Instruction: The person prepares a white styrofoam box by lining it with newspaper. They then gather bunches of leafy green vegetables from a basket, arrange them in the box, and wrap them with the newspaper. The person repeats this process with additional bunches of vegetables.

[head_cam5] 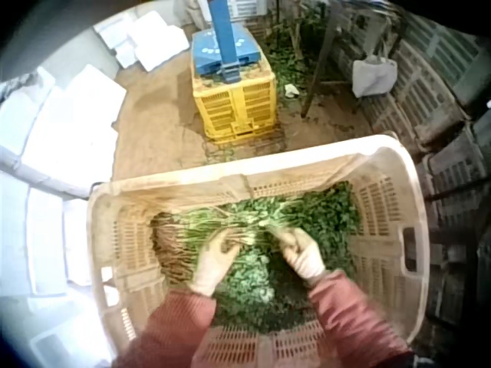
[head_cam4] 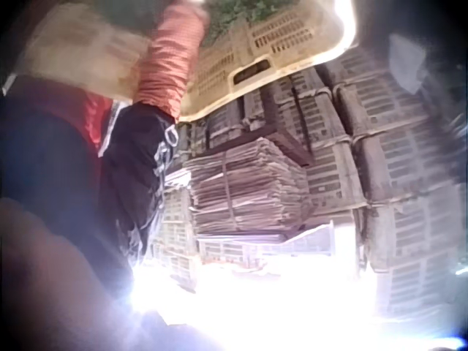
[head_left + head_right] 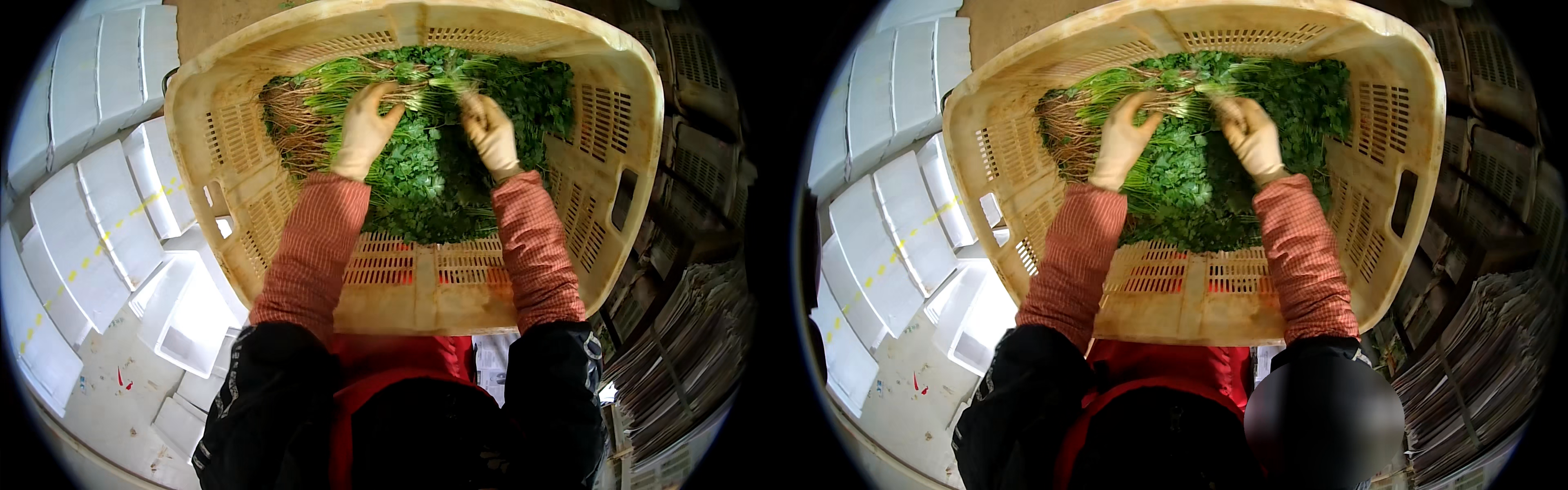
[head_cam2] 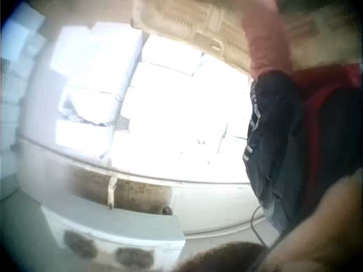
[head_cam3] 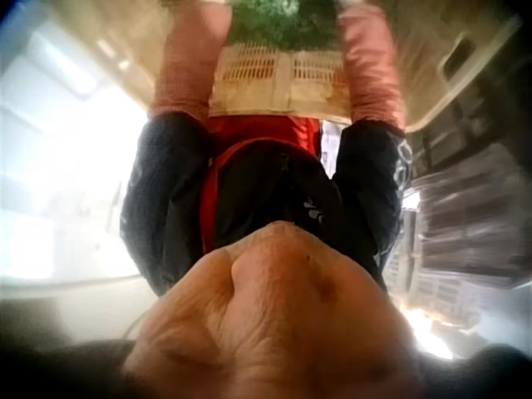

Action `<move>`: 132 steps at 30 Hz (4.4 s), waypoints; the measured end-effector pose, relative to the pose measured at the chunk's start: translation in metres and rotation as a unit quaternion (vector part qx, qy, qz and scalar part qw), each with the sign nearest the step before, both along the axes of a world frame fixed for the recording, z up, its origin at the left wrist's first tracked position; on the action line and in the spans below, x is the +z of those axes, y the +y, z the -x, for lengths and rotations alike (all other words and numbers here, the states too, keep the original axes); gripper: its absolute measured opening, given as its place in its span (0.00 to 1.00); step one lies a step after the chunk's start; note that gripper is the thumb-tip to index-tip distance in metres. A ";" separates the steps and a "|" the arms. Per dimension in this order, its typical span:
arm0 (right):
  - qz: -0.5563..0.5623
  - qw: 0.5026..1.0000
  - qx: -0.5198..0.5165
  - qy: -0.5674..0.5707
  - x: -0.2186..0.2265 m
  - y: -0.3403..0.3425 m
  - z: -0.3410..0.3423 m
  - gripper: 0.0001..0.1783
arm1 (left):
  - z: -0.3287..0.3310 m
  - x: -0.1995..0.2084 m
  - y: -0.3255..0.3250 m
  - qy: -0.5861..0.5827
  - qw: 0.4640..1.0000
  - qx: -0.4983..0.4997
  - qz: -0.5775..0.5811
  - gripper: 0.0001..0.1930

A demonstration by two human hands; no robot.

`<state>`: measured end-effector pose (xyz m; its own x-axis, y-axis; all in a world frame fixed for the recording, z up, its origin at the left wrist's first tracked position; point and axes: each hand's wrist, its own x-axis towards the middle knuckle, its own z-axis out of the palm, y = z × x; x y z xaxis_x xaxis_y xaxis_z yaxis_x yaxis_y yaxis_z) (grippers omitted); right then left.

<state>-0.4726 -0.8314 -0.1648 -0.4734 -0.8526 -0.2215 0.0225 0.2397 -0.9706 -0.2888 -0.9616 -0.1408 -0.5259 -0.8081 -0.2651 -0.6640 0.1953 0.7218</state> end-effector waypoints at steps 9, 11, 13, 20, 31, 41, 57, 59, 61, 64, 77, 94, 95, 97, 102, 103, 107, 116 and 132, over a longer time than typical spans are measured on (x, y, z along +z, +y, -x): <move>-0.187 0.789 0.209 0.547 -0.045 -0.081 -0.010 0.14 | 0.016 -0.060 -0.011 -0.158 0.938 -0.174 0.253 0.11; -0.152 0.823 0.191 0.513 -0.055 -0.083 -0.005 0.15 | 0.016 -0.063 -0.019 -0.138 0.937 -0.130 0.294 0.13; -0.051 0.861 0.136 0.487 -0.055 -0.073 0.012 0.16 | 0.016 -0.067 -0.033 -0.131 0.918 -0.089 0.365 0.15; -0.008 0.983 -0.171 -0.058 -0.023 -0.007 0.072 0.15 | 0.003 -0.092 -0.063 -0.118 0.956 -0.048 0.266 0.08; -0.025 0.992 -0.118 -0.025 -0.032 -0.027 0.051 0.12 | -0.022 -0.062 -0.070 -0.081 0.962 -0.034 0.260 0.08; -0.056 0.995 0.015 0.081 -0.035 -0.038 0.024 0.12 | -0.007 -0.072 -0.075 -0.047 0.996 0.019 0.073 0.07; -0.050 0.895 0.197 0.398 -0.049 -0.088 -0.024 0.26 | 0.006 -0.054 -0.029 -0.263 0.911 -0.175 0.266 0.18; -0.044 0.903 0.216 0.369 -0.048 -0.090 -0.024 0.28 | 0.003 -0.057 -0.037 -0.228 0.935 -0.166 0.217 0.18; -0.045 0.898 0.226 0.375 -0.046 -0.092 -0.024 0.29 | -0.003 -0.060 -0.045 -0.173 0.959 -0.159 0.156 0.18; -0.119 0.870 0.245 0.411 -0.043 -0.095 -0.032 0.30 | -0.013 -0.063 -0.051 -0.050 0.994 -0.016 0.095 0.17; -0.076 0.872 0.215 0.433 -0.050 -0.085 -0.036 0.25 | -0.014 -0.054 -0.072 -0.103 0.986 -0.013 0.131 0.12; -0.041 0.821 0.203 0.532 -0.060 -0.061 -0.053 0.13 | 0.111 -0.052 -0.066 -0.360 0.881 -0.304 0.051 0.15; -0.038 0.823 0.201 0.531 -0.060 -0.061 -0.053 0.13 | 0.115 -0.052 -0.068 -0.365 0.873 -0.319 0.050 0.15; -0.043 0.829 0.202 0.520 -0.060 -0.061 -0.053 0.15 | 0.118 -0.052 -0.072 -0.376 0.853 -0.359 0.053 0.16; -0.024 0.834 0.177 0.521 -0.059 -0.062 -0.054 0.17 | 0.125 -0.054 -0.073 -0.403 0.836 -0.371 0.022 0.15; -0.024 0.834 0.172 0.524 -0.058 -0.063 -0.054 0.17 | 0.127 -0.056 -0.074 -0.418 0.830 -0.369 0.022 0.15; -0.091 0.828 0.214 0.511 -0.061 -0.063 -0.055 0.16 | 0.122 -0.052 -0.071 -0.394 0.836 -0.377 0.062 0.16; -0.131 0.853 0.215 0.458 -0.062 -0.074 -0.054 0.31 | 0.081 0.092 -0.063 0.157 0.903 -0.082 0.392 0.08; -0.308 0.695 0.233 0.607 -0.009 -0.100 -0.055 0.13 | 0.117 0.038 0.040 0.193 0.934 -0.216 0.211 0.20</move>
